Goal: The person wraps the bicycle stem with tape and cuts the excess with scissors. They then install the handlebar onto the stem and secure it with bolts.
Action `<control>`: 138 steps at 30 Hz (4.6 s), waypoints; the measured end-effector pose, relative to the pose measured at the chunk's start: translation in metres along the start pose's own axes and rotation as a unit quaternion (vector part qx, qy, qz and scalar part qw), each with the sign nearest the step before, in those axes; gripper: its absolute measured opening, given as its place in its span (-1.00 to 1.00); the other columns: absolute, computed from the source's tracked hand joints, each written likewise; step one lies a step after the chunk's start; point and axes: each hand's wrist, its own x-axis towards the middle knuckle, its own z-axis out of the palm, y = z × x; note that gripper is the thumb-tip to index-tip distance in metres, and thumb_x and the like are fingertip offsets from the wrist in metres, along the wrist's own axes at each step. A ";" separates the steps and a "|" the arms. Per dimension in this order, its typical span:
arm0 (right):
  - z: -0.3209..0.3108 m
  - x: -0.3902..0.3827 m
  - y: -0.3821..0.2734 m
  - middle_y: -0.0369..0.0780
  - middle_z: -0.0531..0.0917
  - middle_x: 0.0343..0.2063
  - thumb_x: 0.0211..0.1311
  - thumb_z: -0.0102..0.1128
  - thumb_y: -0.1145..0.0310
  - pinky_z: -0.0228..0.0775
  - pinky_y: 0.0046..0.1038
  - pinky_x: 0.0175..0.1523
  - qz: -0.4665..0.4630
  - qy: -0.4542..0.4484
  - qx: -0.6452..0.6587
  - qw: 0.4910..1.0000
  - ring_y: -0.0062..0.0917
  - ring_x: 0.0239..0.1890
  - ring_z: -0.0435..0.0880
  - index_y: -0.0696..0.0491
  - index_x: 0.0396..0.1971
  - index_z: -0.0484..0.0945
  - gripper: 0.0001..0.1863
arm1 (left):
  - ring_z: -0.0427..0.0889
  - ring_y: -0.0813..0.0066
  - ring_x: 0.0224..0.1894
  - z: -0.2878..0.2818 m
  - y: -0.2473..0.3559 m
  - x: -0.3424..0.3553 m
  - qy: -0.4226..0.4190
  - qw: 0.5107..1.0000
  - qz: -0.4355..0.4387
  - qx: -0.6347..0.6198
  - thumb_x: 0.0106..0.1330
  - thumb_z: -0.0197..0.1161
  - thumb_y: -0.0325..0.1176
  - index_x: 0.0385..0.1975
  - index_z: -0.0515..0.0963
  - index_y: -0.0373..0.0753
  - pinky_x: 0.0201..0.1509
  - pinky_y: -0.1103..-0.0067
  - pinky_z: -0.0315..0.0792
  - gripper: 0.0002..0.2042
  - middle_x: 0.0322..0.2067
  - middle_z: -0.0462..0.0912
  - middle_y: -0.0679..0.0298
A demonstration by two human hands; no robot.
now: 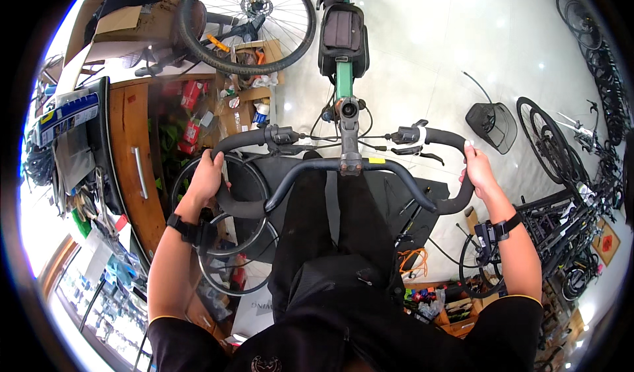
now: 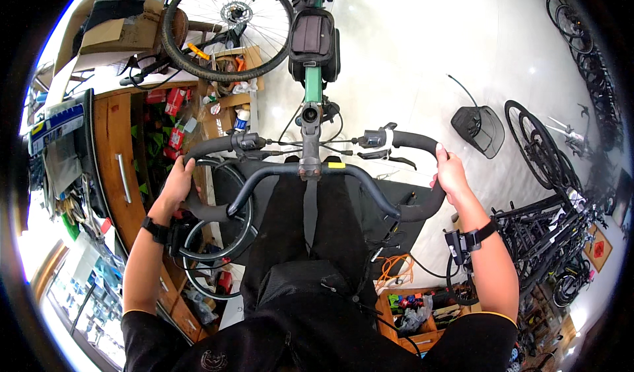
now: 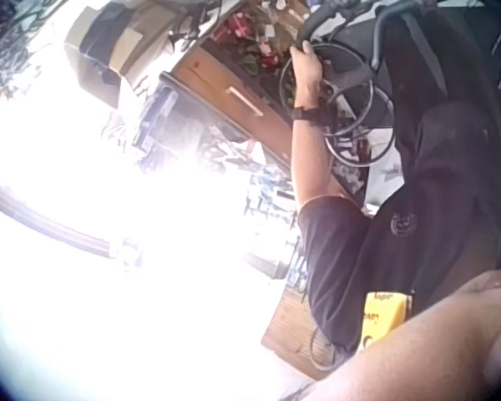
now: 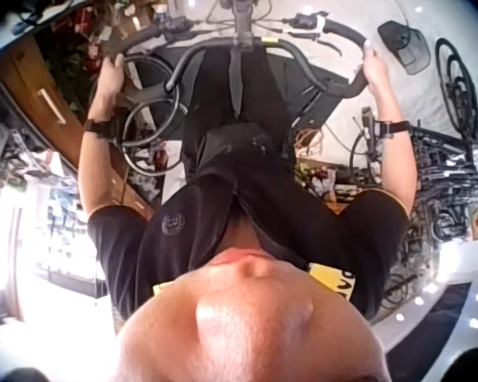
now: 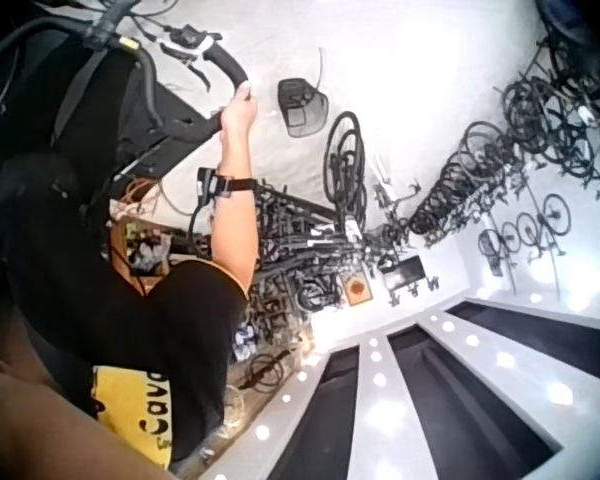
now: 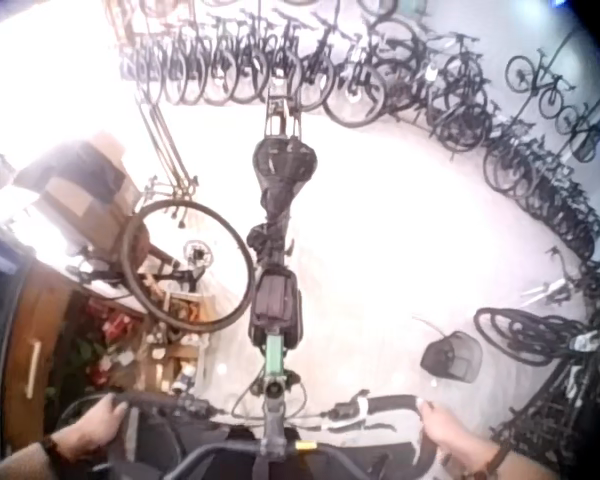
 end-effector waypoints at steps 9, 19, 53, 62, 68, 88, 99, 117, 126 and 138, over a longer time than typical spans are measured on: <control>0.013 0.005 0.015 -0.20 0.48 -0.67 0.48 -0.12 -0.08 0.44 -0.35 -0.55 0.003 0.001 0.002 1.000 -0.44 -0.72 0.50 0.28 -0.13 0.43 -0.41 | 0.62 0.32 -0.62 0.001 -0.016 0.034 0.004 0.996 0.074 0.042 0.52 -0.04 -0.16 0.08 0.29 -0.41 -0.55 0.45 0.51 -0.61 -0.50 0.53 0.12; 0.017 0.020 0.027 -0.13 0.52 -0.64 0.45 -0.08 -0.11 0.48 -0.30 -0.49 -0.007 0.013 -0.023 1.000 -0.36 -0.69 0.57 0.32 -0.18 0.45 -0.36 | 0.66 0.28 -0.58 0.013 -0.028 0.042 0.041 0.995 0.082 0.039 0.49 0.02 -0.15 0.13 0.31 -0.47 -0.46 0.39 0.56 -0.54 -0.38 0.58 0.05; 0.031 0.008 0.021 0.01 0.67 -0.46 0.47 -0.10 0.10 0.54 -0.29 -0.32 -0.075 0.146 -0.122 0.979 -0.30 -0.61 0.69 0.28 -0.11 0.43 -0.55 | 0.51 -0.19 0.13 0.050 -0.035 0.029 0.197 0.980 0.025 -0.021 0.37 0.10 -0.20 0.12 0.32 -0.50 0.22 0.24 0.38 -0.51 0.01 0.54 -0.31; 0.030 0.007 0.023 0.03 0.69 -0.40 0.45 -0.07 0.13 0.55 -0.28 -0.28 -0.061 0.135 -0.105 0.983 -0.26 -0.56 0.71 0.28 -0.03 0.41 -0.55 | 0.56 -0.13 0.10 0.052 -0.043 0.029 0.179 0.983 0.007 -0.035 0.36 0.11 -0.18 0.14 0.34 -0.49 0.18 0.25 0.41 -0.49 -0.02 0.57 -0.27; 0.039 0.010 0.029 0.01 0.70 -0.44 0.44 -0.07 0.11 0.53 -0.27 -0.19 -0.060 0.136 -0.129 0.981 -0.27 -0.46 0.74 0.26 -0.04 0.43 -0.55 | 0.54 -0.14 0.13 0.052 -0.059 0.041 0.225 0.974 0.016 0.003 0.36 0.10 -0.20 0.17 0.35 -0.46 0.21 0.28 0.40 -0.50 0.03 0.55 -0.28; 0.027 -0.068 0.100 0.18 0.56 0.00 0.30 0.15 0.02 0.32 -0.10 0.20 -0.310 0.315 -0.250 0.862 0.08 0.08 0.51 0.34 0.06 0.44 -0.37 | 0.68 0.10 -0.21 -0.109 -0.411 -0.204 0.529 0.829 0.132 -0.126 0.31 0.17 -0.35 -0.27 0.60 -0.34 -0.10 0.37 0.53 -0.82 -0.32 0.67 0.02; 0.067 -0.152 0.113 -0.06 0.68 -0.37 0.26 0.22 0.22 0.44 -0.30 -0.09 -0.326 0.141 -0.229 0.906 -0.33 -0.31 0.62 0.34 -0.26 0.57 -0.61 | 0.49 -0.13 0.10 -0.240 -0.626 -0.219 0.583 0.705 -0.325 -0.239 0.12 0.34 -0.40 0.03 0.37 -0.42 0.22 0.26 0.39 -0.52 0.06 0.43 -0.24; 0.085 -0.199 0.181 -0.14 0.68 -0.44 0.33 0.13 0.28 0.37 -0.51 -0.54 -0.162 -0.074 -0.193 0.965 -0.48 -0.52 0.66 0.15 -0.06 0.46 -0.70 | 0.70 0.03 -0.13 -0.252 -0.696 -0.199 0.601 0.762 -0.201 -0.134 0.19 0.22 -0.05 -0.20 0.69 -0.24 0.02 0.31 0.50 -0.61 -0.26 0.72 -0.02; 0.114 -0.210 0.131 -0.16 0.65 -0.50 0.28 0.21 0.33 0.52 -0.44 -0.33 -0.372 -0.111 -0.271 0.881 -0.51 -0.47 0.66 0.25 -0.06 0.49 -0.65 | 0.66 -0.05 -0.23 -0.269 -0.740 -0.176 0.613 0.780 -0.105 -0.065 0.24 0.18 -0.26 -0.35 0.64 -0.34 -0.11 0.24 0.49 -0.75 -0.35 0.68 -0.08; 0.082 -0.323 -0.001 -0.08 0.69 -0.29 0.31 0.17 0.31 0.51 -0.39 -0.07 -0.471 -0.212 -0.229 0.825 -0.36 -0.23 0.68 0.18 0.05 0.47 -0.62 | 0.50 0.57 -0.27 -0.090 -0.225 -0.262 -0.117 0.646 0.351 -0.668 0.41 0.16 -0.40 0.12 0.42 -0.33 -0.11 0.57 0.40 -0.68 -0.17 0.55 0.26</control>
